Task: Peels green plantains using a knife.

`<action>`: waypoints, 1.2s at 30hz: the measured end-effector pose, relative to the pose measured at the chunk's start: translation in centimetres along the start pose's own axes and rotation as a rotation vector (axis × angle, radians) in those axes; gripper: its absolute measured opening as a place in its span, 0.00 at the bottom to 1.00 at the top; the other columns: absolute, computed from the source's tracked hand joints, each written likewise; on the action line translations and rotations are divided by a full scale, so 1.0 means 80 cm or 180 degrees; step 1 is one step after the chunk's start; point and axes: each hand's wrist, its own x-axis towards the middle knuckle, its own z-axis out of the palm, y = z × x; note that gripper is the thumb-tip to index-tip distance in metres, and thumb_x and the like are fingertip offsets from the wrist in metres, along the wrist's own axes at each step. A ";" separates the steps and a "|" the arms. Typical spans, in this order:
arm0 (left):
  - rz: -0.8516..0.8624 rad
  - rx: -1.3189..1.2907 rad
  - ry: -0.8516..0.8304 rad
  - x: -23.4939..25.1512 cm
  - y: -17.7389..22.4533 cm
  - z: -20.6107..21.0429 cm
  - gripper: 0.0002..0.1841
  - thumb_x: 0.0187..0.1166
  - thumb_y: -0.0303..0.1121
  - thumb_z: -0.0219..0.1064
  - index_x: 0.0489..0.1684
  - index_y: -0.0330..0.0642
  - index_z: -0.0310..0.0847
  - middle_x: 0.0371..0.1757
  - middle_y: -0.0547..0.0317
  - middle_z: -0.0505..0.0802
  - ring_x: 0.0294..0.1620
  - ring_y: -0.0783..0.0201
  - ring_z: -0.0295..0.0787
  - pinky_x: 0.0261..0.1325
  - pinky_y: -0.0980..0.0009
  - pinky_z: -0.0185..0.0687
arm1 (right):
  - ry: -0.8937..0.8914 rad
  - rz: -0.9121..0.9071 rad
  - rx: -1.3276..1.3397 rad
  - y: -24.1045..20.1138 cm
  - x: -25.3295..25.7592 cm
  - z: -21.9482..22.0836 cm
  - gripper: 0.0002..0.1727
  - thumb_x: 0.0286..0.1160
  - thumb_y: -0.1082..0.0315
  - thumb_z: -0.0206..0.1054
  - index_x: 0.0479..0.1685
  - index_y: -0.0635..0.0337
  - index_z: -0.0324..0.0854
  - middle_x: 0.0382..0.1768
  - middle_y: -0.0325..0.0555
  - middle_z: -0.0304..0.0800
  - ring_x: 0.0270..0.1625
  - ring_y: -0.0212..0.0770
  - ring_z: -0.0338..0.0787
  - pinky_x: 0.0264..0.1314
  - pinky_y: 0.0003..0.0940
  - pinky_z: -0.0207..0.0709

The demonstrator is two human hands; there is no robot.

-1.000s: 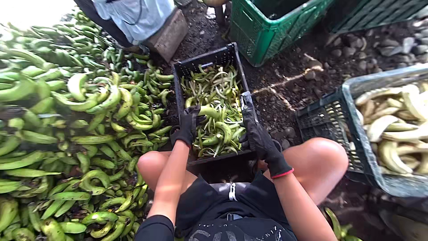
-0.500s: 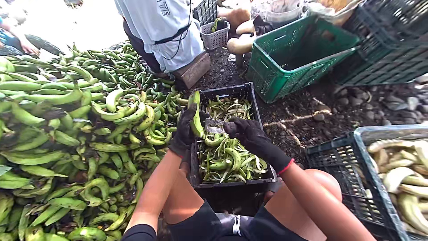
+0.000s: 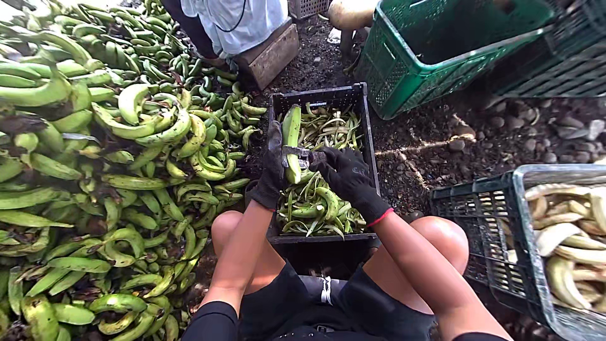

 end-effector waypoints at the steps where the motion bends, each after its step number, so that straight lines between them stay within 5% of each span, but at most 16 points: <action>1: -0.0064 0.0018 -0.0024 -0.005 -0.007 0.003 0.26 0.94 0.52 0.33 0.62 0.47 0.74 0.36 0.62 0.89 0.33 0.69 0.88 0.37 0.68 0.89 | 0.0074 0.0132 -0.0022 0.003 0.004 0.002 0.36 0.76 0.27 0.53 0.77 0.34 0.81 0.64 0.60 0.87 0.70 0.68 0.80 0.61 0.72 0.74; 3: -0.0417 0.0101 0.0137 -0.015 -0.019 0.011 0.28 0.92 0.55 0.35 0.55 0.47 0.78 0.32 0.58 0.89 0.27 0.64 0.87 0.28 0.65 0.87 | 0.0160 0.0408 0.0021 0.008 0.017 0.002 0.36 0.78 0.28 0.53 0.77 0.36 0.81 0.65 0.60 0.86 0.72 0.67 0.80 0.65 0.72 0.73; 5: -0.0825 0.0410 0.0042 -0.035 -0.026 0.010 0.31 0.91 0.62 0.36 0.64 0.50 0.77 0.37 0.54 0.90 0.30 0.59 0.87 0.30 0.60 0.87 | 0.0274 0.0715 0.0197 0.016 0.030 -0.007 0.35 0.81 0.29 0.52 0.70 0.42 0.84 0.62 0.59 0.89 0.70 0.65 0.83 0.67 0.72 0.72; 9: -0.1138 0.0460 -0.0092 -0.054 -0.028 0.002 0.35 0.87 0.68 0.32 0.66 0.54 0.76 0.36 0.56 0.91 0.29 0.61 0.88 0.31 0.63 0.86 | 0.0360 0.1123 0.0601 0.042 0.043 -0.037 0.31 0.91 0.39 0.43 0.75 0.47 0.80 0.63 0.58 0.90 0.70 0.61 0.86 0.71 0.70 0.72; 12: -0.0712 -0.0100 -0.0200 -0.037 -0.018 -0.020 0.35 0.89 0.66 0.27 0.78 0.60 0.70 0.48 0.54 0.93 0.43 0.56 0.94 0.43 0.59 0.91 | 0.0221 0.0314 0.0712 0.033 0.025 -0.039 0.34 0.88 0.34 0.43 0.67 0.46 0.85 0.54 0.51 0.93 0.61 0.53 0.90 0.65 0.66 0.77; 14: -0.0215 -0.0382 -0.0079 -0.016 -0.016 -0.020 0.33 0.92 0.59 0.25 0.71 0.51 0.72 0.41 0.53 0.94 0.40 0.58 0.94 0.42 0.59 0.93 | 0.0051 -0.0171 0.0482 0.018 0.008 -0.021 0.39 0.80 0.25 0.42 0.55 0.44 0.89 0.41 0.47 0.94 0.49 0.51 0.92 0.53 0.66 0.81; 15: -0.0055 -0.0476 0.0100 -0.008 -0.015 -0.015 0.31 0.92 0.56 0.24 0.63 0.50 0.73 0.33 0.59 0.93 0.33 0.63 0.92 0.36 0.64 0.92 | -0.0048 -0.0313 0.0269 0.011 -0.003 -0.013 0.38 0.80 0.25 0.43 0.54 0.43 0.89 0.41 0.48 0.93 0.49 0.54 0.92 0.51 0.67 0.80; 17: -0.0165 -0.0576 0.0389 0.002 -0.016 -0.019 0.31 0.92 0.59 0.26 0.63 0.51 0.73 0.28 0.61 0.90 0.25 0.66 0.89 0.29 0.68 0.89 | -0.0354 -0.0238 -0.0088 -0.002 -0.023 -0.005 0.33 0.82 0.30 0.50 0.71 0.40 0.84 0.59 0.58 0.89 0.67 0.67 0.83 0.61 0.74 0.74; 19: -0.0182 -0.0282 0.0444 -0.002 -0.018 -0.020 0.29 0.94 0.55 0.30 0.71 0.49 0.71 0.35 0.59 0.89 0.30 0.65 0.89 0.34 0.66 0.90 | -0.0328 -0.0013 -0.0198 -0.001 -0.015 0.003 0.32 0.80 0.34 0.55 0.76 0.37 0.81 0.67 0.61 0.86 0.73 0.71 0.78 0.63 0.75 0.72; 21: -0.0324 -0.0060 0.0127 -0.023 -0.024 -0.010 0.26 0.95 0.50 0.32 0.72 0.47 0.70 0.42 0.58 0.89 0.37 0.65 0.88 0.39 0.64 0.89 | 0.0022 0.0222 -0.0041 0.009 0.007 0.004 0.36 0.79 0.30 0.55 0.77 0.41 0.80 0.69 0.64 0.84 0.75 0.71 0.77 0.67 0.76 0.70; 22: -0.0560 0.0040 0.0038 -0.035 -0.028 -0.002 0.26 0.94 0.53 0.34 0.66 0.49 0.74 0.36 0.59 0.89 0.30 0.65 0.89 0.29 0.66 0.89 | 0.0202 0.0375 0.0004 0.015 0.020 -0.002 0.38 0.79 0.28 0.53 0.76 0.42 0.81 0.68 0.64 0.84 0.74 0.69 0.79 0.67 0.75 0.71; 25: -0.1100 0.0471 -0.0318 -0.062 -0.033 -0.007 0.34 0.86 0.70 0.36 0.66 0.60 0.79 0.34 0.58 0.92 0.25 0.63 0.88 0.25 0.66 0.84 | 0.0582 0.0466 0.0301 0.033 0.041 -0.021 0.38 0.81 0.28 0.49 0.65 0.49 0.85 0.56 0.56 0.91 0.65 0.59 0.87 0.69 0.68 0.72; 29: 0.0194 -0.0197 -0.0030 -0.012 -0.023 -0.008 0.31 0.91 0.59 0.29 0.71 0.51 0.69 0.49 0.60 0.89 0.47 0.65 0.89 0.49 0.61 0.90 | 0.0271 -0.0067 0.0497 0.015 0.008 -0.011 0.32 0.85 0.34 0.48 0.57 0.46 0.89 0.44 0.49 0.94 0.52 0.53 0.92 0.58 0.67 0.79; 31: 0.0456 -0.0598 0.0342 0.016 -0.022 -0.014 0.33 0.90 0.62 0.24 0.70 0.50 0.66 0.40 0.60 0.90 0.35 0.63 0.90 0.40 0.61 0.92 | 0.0041 -0.0222 0.0352 0.001 -0.027 0.000 0.37 0.83 0.27 0.42 0.61 0.42 0.86 0.45 0.50 0.92 0.51 0.57 0.90 0.52 0.68 0.79; 32: 0.0494 -0.0663 0.0541 0.023 -0.019 -0.018 0.35 0.89 0.64 0.23 0.71 0.52 0.66 0.36 0.59 0.90 0.31 0.61 0.90 0.36 0.61 0.92 | -0.0107 -0.0147 0.0270 -0.005 -0.038 0.003 0.37 0.82 0.27 0.43 0.70 0.40 0.84 0.54 0.55 0.90 0.60 0.62 0.87 0.57 0.71 0.77; 36: 0.0482 -0.0018 0.0596 0.011 -0.022 -0.017 0.29 0.92 0.56 0.27 0.79 0.51 0.60 0.38 0.60 0.89 0.31 0.66 0.89 0.34 0.65 0.90 | -0.0071 0.0021 -0.0068 -0.001 -0.018 0.016 0.36 0.81 0.30 0.49 0.75 0.40 0.82 0.64 0.59 0.88 0.70 0.68 0.82 0.63 0.73 0.73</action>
